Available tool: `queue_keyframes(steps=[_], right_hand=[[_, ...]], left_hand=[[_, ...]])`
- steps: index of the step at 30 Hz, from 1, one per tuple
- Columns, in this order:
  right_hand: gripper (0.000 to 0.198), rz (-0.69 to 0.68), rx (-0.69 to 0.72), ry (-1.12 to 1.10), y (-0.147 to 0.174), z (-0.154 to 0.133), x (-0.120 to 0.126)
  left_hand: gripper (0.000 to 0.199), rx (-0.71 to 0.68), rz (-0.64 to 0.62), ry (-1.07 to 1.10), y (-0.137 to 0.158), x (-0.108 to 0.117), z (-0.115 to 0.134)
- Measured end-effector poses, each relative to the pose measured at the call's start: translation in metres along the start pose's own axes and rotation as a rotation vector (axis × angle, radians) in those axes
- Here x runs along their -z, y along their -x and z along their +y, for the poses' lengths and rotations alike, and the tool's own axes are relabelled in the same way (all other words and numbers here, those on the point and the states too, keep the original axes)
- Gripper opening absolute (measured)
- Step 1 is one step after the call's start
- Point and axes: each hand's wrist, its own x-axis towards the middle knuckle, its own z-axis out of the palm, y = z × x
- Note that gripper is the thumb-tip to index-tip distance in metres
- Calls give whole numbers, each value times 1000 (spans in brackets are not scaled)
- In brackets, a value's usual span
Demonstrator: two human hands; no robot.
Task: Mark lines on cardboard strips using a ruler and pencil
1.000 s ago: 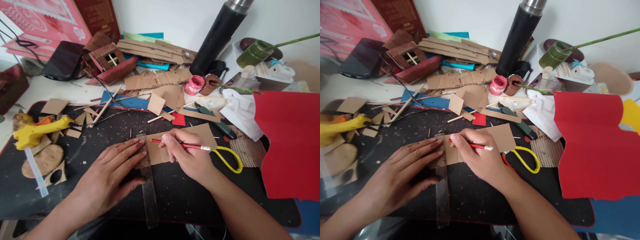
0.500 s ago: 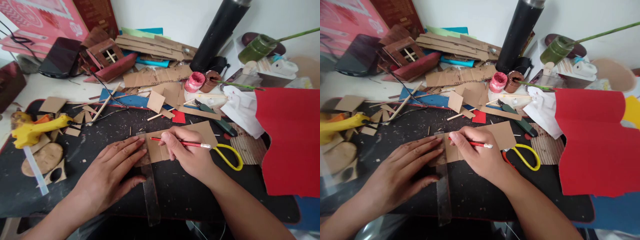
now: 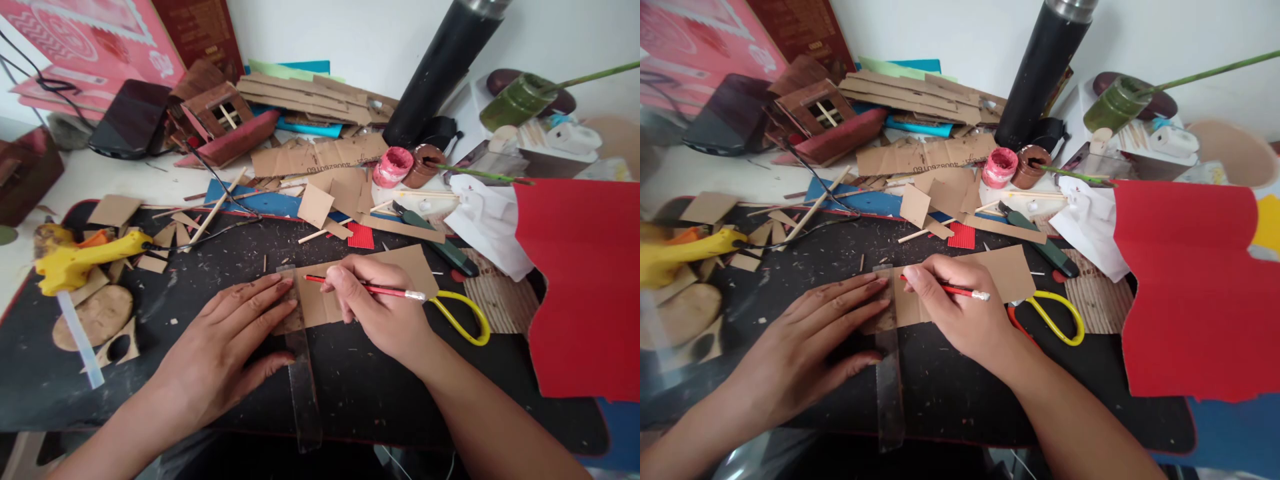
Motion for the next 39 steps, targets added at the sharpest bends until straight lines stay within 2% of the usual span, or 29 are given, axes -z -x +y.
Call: queue_keyframes(steps=[39], right_hand=[[34, -65, 35, -4, 0, -1, -1]], left_hand=[[60, 40, 16, 62, 0, -1, 0]])
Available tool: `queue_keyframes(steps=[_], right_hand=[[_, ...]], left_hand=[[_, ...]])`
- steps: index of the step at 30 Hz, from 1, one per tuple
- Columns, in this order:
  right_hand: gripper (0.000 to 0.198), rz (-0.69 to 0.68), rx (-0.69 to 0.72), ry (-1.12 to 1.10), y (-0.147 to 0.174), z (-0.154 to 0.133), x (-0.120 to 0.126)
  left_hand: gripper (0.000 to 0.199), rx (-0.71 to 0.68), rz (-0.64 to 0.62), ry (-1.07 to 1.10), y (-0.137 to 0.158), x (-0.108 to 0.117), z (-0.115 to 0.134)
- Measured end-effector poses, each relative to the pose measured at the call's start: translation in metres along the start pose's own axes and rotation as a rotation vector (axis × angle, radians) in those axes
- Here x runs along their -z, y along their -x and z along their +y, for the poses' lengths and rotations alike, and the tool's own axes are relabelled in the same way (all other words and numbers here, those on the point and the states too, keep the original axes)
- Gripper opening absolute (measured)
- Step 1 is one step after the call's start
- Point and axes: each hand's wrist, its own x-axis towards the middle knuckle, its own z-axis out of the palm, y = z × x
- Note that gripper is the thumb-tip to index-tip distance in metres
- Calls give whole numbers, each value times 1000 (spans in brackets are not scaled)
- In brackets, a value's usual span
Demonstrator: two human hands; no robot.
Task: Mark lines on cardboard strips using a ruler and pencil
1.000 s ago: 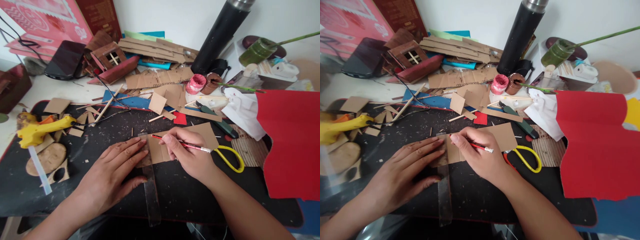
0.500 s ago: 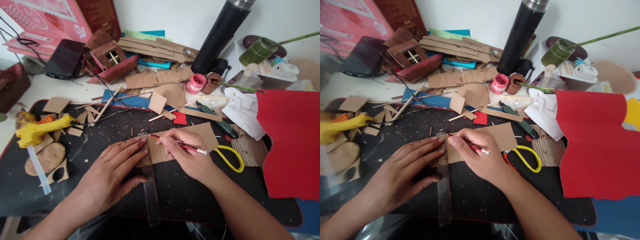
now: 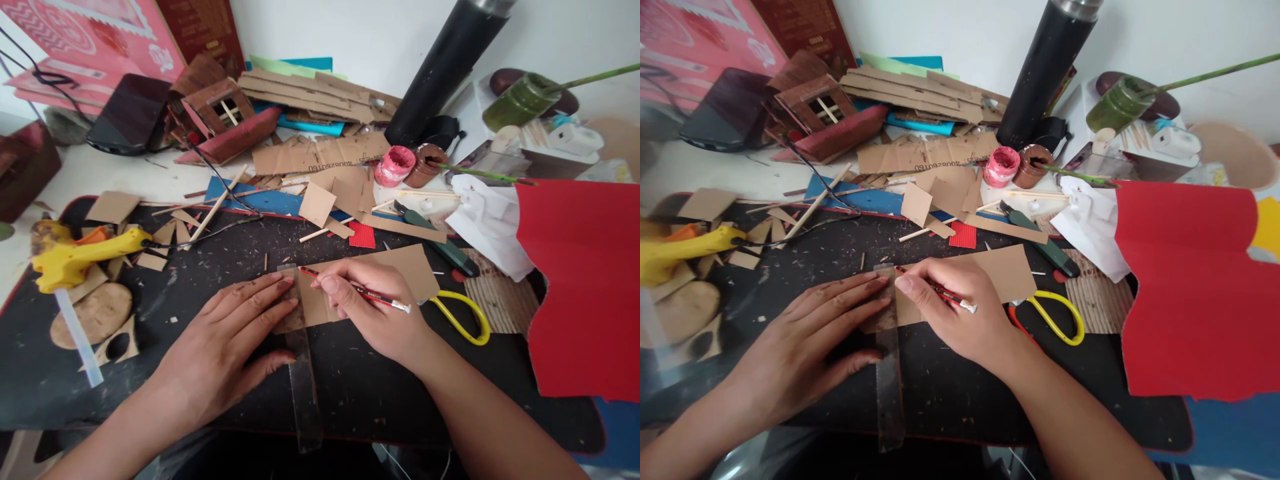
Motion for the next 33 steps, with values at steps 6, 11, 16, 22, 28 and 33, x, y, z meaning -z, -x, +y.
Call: queue_keyframes(steps=[6, 11, 16, 22, 28, 33], right_hand=[[31, -9, 17, 10, 0, 1, 0], [32, -14, 14, 29, -1, 0, 0], [34, -28, 24, 68, -1, -2, 0], [39, -46, 69, 105, 1, -1, 1], [42, -57, 101, 169, 2, -4, 3], [46, -70, 140, 168, 4, -8, 3]], left_hand=[[58, -10, -1, -8, -1, 0, 0], [56, -10, -4, -22, -2, 0, 1], [57, -12, -5, -13, -1, 1, 1], [62, 9, -1, 9, -1, 0, 0], [57, -8, -8, -8, -2, 0, 0], [58, -12, -21, -18, -2, 1, 0]])
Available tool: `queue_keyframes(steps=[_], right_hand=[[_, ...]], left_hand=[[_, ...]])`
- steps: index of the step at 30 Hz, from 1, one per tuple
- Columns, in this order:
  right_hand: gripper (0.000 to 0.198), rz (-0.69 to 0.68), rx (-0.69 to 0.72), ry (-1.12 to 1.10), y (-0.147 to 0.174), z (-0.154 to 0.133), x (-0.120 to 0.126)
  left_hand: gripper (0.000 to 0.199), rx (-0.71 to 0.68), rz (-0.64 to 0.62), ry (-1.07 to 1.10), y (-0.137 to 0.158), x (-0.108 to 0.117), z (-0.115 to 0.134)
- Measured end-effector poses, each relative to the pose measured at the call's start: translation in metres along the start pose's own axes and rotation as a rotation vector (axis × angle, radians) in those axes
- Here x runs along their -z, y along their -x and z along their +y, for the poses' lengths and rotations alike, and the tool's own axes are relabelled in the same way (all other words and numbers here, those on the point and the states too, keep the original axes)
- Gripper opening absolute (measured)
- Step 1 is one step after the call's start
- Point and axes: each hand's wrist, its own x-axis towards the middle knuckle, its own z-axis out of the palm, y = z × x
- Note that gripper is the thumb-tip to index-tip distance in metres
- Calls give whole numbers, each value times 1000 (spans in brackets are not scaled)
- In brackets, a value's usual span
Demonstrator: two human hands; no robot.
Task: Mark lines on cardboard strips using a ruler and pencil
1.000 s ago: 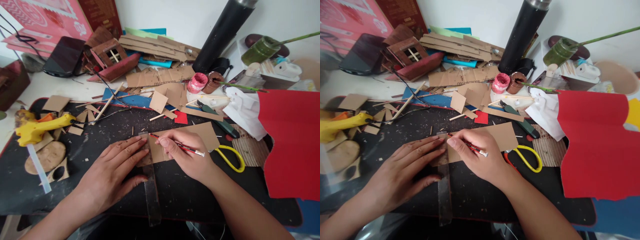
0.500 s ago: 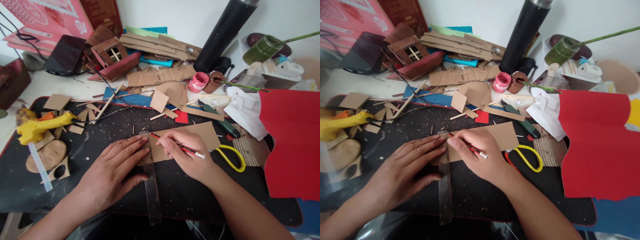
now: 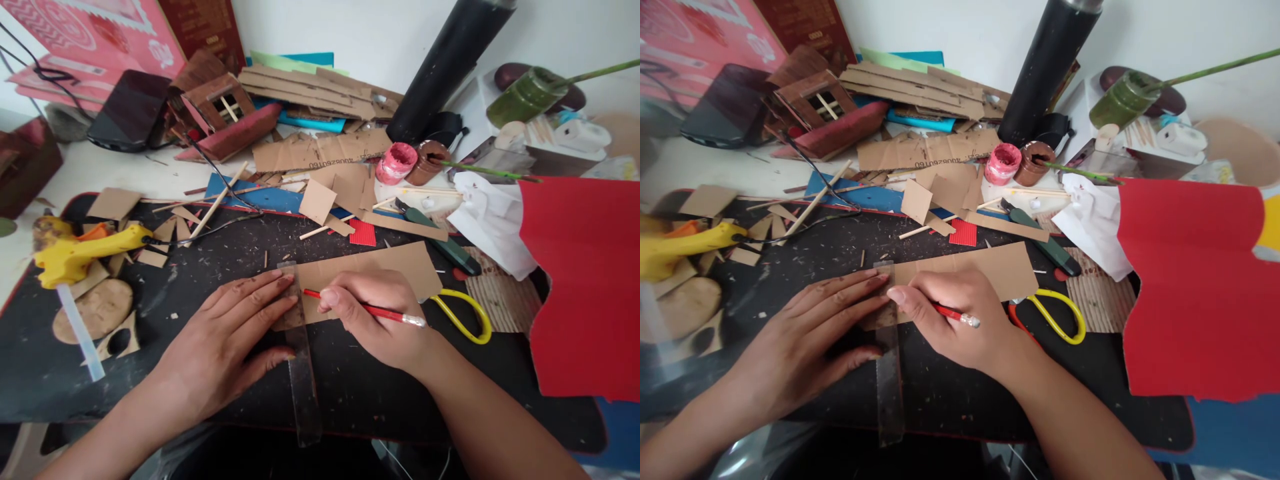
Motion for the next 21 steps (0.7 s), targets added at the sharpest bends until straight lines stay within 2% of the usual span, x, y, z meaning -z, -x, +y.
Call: queue_keyframes(steps=[21], right_hand=[[52, -109, -41, -99, 0, -7, 3]], left_hand=[[58, 3, 8, -5, 0, 0, 1]])
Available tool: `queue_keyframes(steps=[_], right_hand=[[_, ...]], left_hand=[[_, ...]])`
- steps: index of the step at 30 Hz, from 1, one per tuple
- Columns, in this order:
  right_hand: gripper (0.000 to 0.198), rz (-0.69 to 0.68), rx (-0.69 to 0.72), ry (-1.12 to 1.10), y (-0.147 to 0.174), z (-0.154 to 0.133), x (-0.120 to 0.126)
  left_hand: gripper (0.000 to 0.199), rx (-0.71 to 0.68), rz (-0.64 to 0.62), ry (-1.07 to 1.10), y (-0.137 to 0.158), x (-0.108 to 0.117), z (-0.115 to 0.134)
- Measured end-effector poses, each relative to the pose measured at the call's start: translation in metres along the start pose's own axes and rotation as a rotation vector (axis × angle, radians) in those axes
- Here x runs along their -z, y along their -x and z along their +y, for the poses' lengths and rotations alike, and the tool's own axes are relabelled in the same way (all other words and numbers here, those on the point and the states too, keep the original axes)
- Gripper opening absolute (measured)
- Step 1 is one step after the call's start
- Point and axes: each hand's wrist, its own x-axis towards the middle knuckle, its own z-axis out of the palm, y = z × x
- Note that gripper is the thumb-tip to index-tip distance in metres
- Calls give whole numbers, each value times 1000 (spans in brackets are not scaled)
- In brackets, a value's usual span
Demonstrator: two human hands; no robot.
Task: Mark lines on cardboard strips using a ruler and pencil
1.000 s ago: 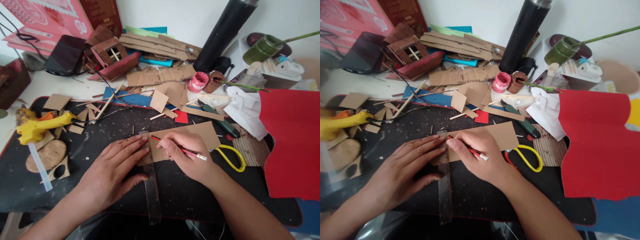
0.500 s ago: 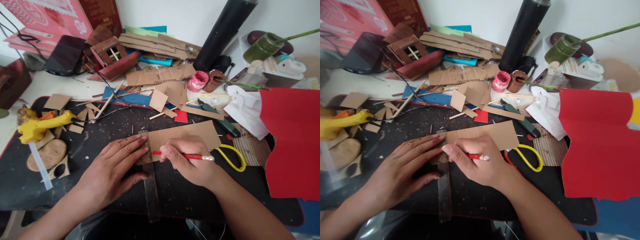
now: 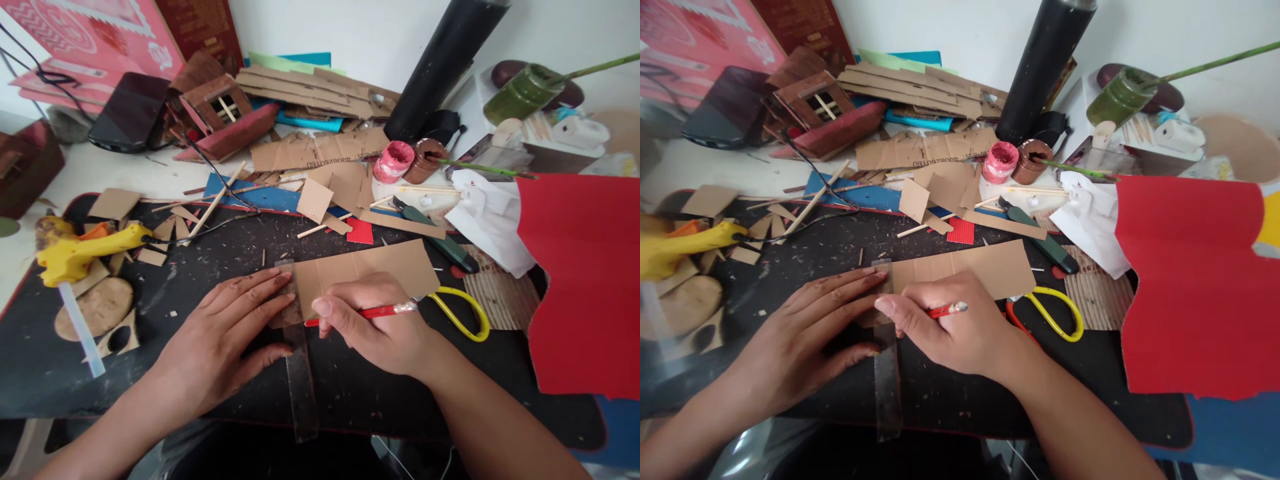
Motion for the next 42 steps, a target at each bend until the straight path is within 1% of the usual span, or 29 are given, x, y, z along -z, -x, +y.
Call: queue_keyframes(steps=[3, 5, 7, 9, 11, 14, 16, 20, 22, 23, 25, 27, 29, 31, 35, 38, 42], right_hand=[[53, -12, -15, -25, 1, -1, 0], [51, 17, -37, -67, 2, -1, 0], [47, 91, -71, -152, 3, 2, -1], [43, 211, -102, -284, 3, 5, -1], [43, 315, -133, -385, 1, 8, -1], [44, 409, -153, -477, -3, 10, 1], [47, 451, -163, -497, -5, 9, 2], [54, 506, -162, -503, -8, 8, 4], [56, 534, -148, -491, -8, 8, 5], [57, 544, -140, -481, -8, 9, 5], [58, 556, -130, -470, -8, 10, 6], [60, 552, -125, -469, -8, 11, 7], [61, 555, -112, -452, -8, 12, 8], [63, 565, -110, -445, -8, 12, 8], [65, 586, -130, -431, -10, 11, 10], [67, 597, -147, -453, -11, 12, 10], [69, 601, -171, -486, -13, 15, 9]], left_hand=[[59, 6, -6, 6, 0, 0, 0], [57, -1, -5, 0, 1, 0, 0], [55, -9, 3, -10, 2, 0, 0], [53, -9, 21, -25, 2, -1, 1], [50, 3, 60, -61, 3, -2, 3], [43, 36, 121, -133, 2, -3, 6], [35, 68, 148, -153, 2, -2, 8], [20, 120, 202, -123, -1, 1, 9], [19, 150, 234, -118, -2, 4, 10], [21, 162, 236, -121, -4, 4, 11], [35, 167, 190, -133, -7, 4, 13], [57, 148, 81, -141, -12, 1, 15], [71, 132, -31, -144, -18, -4, 15], [72, 127, -66, -149, -24, -11, 12], [65, 127, -94, -147, -31, -16, 0], [60, 104, -137, -132, -32, -7, -9], [59, 77, -197, -115, -32, 16, -24]])
